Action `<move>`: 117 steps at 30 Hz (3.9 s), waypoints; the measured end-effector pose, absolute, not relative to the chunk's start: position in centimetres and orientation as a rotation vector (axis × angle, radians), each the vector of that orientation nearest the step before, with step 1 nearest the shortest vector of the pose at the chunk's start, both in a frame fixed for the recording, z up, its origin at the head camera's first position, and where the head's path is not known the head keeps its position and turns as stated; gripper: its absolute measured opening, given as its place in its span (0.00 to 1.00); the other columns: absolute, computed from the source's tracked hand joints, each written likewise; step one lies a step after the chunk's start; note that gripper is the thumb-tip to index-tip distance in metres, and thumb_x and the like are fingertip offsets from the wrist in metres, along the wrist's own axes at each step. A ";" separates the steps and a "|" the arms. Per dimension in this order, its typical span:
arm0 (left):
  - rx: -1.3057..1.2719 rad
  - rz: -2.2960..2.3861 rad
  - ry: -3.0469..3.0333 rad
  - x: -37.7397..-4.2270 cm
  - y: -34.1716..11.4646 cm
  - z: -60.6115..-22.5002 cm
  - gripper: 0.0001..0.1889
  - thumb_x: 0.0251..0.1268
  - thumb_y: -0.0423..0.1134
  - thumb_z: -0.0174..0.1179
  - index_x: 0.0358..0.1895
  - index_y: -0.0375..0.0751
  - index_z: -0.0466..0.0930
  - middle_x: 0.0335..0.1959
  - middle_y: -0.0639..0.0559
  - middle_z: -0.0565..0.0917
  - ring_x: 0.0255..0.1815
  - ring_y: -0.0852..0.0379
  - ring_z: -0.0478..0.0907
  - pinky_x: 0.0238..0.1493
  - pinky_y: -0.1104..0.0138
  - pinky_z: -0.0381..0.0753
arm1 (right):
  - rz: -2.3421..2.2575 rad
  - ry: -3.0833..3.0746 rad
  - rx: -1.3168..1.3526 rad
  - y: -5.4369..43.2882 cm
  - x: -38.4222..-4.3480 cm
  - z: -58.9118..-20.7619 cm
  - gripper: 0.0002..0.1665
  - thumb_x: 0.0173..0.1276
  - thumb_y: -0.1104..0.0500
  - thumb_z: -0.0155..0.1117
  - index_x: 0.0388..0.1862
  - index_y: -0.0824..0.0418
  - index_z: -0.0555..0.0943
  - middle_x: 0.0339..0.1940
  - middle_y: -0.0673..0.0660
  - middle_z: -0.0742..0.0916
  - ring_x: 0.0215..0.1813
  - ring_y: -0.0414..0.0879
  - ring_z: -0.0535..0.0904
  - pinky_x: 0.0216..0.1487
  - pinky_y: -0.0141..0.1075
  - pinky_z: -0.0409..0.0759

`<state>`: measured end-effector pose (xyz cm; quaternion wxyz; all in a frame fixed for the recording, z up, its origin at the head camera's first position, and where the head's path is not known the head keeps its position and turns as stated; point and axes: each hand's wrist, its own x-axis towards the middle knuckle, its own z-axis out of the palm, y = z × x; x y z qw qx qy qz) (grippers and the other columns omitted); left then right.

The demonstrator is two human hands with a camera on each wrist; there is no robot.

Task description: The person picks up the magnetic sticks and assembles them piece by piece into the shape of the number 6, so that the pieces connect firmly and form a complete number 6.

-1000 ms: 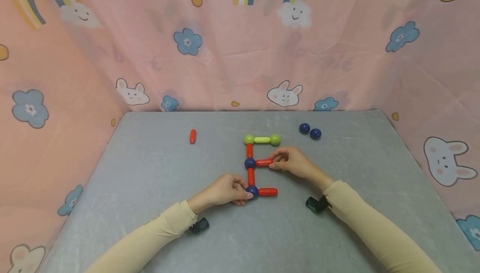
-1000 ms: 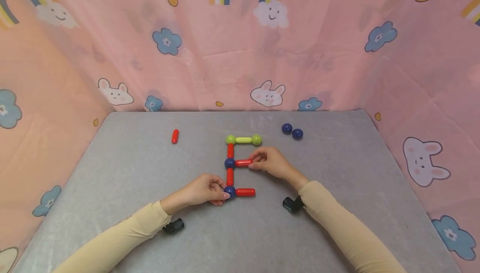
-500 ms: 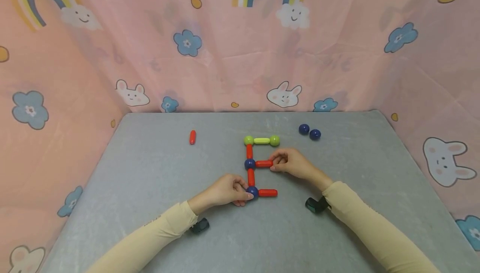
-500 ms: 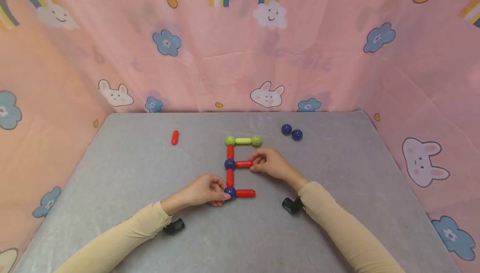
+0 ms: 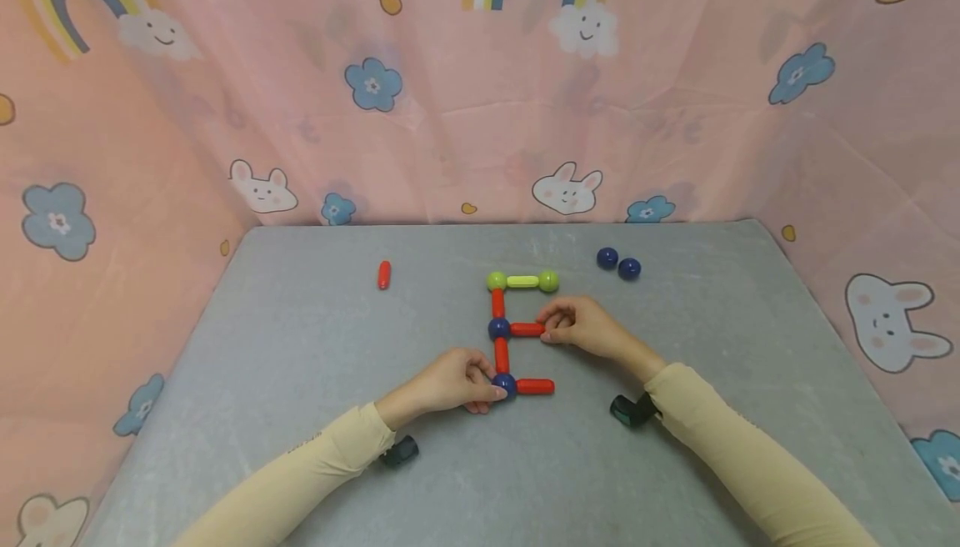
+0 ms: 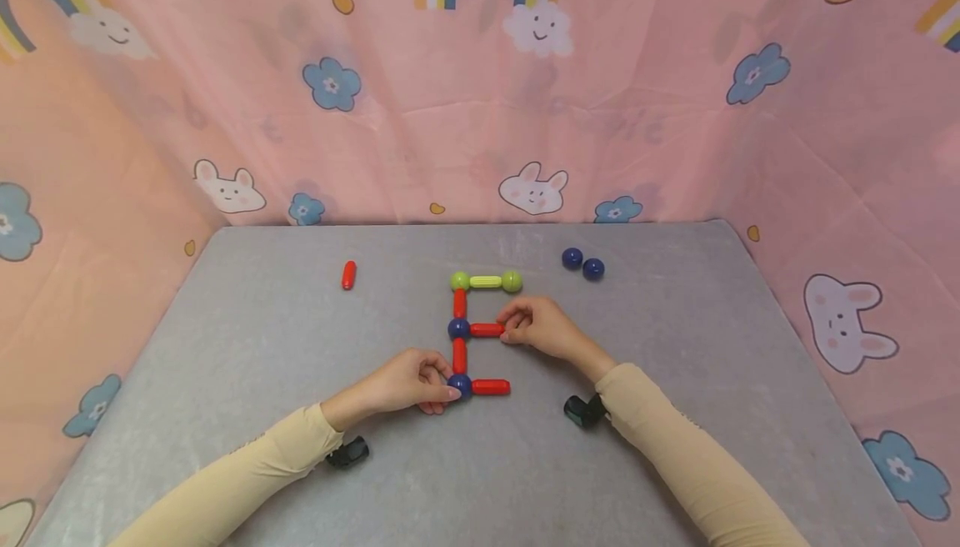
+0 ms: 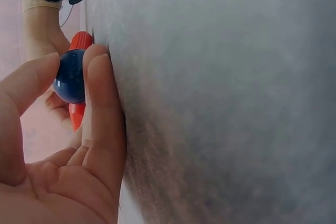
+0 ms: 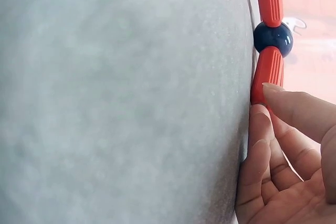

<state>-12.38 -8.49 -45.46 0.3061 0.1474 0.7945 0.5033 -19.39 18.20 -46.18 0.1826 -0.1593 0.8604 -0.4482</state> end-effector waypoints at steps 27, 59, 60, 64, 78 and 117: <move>0.434 1.303 2.072 -12.8 -9.3 -45.2 0.12 0.65 0.39 0.65 0.45 0.33 0.81 0.29 0.47 0.87 0.27 0.61 0.84 0.32 0.67 0.86 | -1.319 2.473 -0.359 21.2 -19.9 -45.4 0.17 0.67 0.59 0.67 0.53 0.62 0.81 0.42 0.60 0.86 0.36 0.46 0.80 0.33 0.35 0.80; 0.770 0.888 2.813 -18.7 -5.8 -45.1 0.15 0.56 0.50 0.73 0.44 0.49 0.88 0.38 0.52 0.73 0.41 0.58 0.67 0.37 0.71 0.67 | -1.526 2.858 -0.008 26.7 -25.0 -42.9 0.26 0.71 0.43 0.61 0.59 0.58 0.80 0.53 0.52 0.86 0.51 0.37 0.77 0.52 0.30 0.76; 0.774 0.873 2.818 -18.8 -5.7 -45.2 0.15 0.56 0.50 0.73 0.43 0.49 0.88 0.38 0.53 0.73 0.41 0.58 0.67 0.37 0.71 0.66 | -1.504 2.853 -0.003 26.9 -25.2 -43.1 0.26 0.72 0.44 0.61 0.61 0.58 0.80 0.56 0.57 0.85 0.54 0.41 0.78 0.56 0.35 0.76; 0.784 0.850 2.817 -18.9 -5.4 -45.4 0.14 0.55 0.50 0.73 0.42 0.49 0.88 0.38 0.53 0.73 0.39 0.58 0.67 0.36 0.71 0.65 | -1.385 2.808 -0.036 27.6 -26.2 -43.8 0.29 0.72 0.45 0.61 0.65 0.60 0.76 0.65 0.66 0.79 0.65 0.58 0.74 0.64 0.53 0.73; 0.650 0.923 2.775 -18.8 -5.0 -45.5 0.12 0.57 0.47 0.72 0.42 0.47 0.89 0.37 0.50 0.73 0.35 0.58 0.67 0.34 0.72 0.62 | -1.213 2.772 -0.044 27.0 -27.9 -45.1 0.28 0.70 0.49 0.66 0.63 0.61 0.77 0.65 0.69 0.78 0.66 0.63 0.73 0.67 0.57 0.71; 0.579 1.033 2.706 -19.1 -5.5 -45.7 0.12 0.59 0.47 0.71 0.44 0.48 0.89 0.35 0.50 0.70 0.33 0.57 0.64 0.32 0.71 0.59 | -1.246 2.661 -0.227 21.6 -18.8 -45.0 0.24 0.66 0.46 0.69 0.58 0.53 0.82 0.54 0.58 0.85 0.45 0.48 0.80 0.38 0.35 0.76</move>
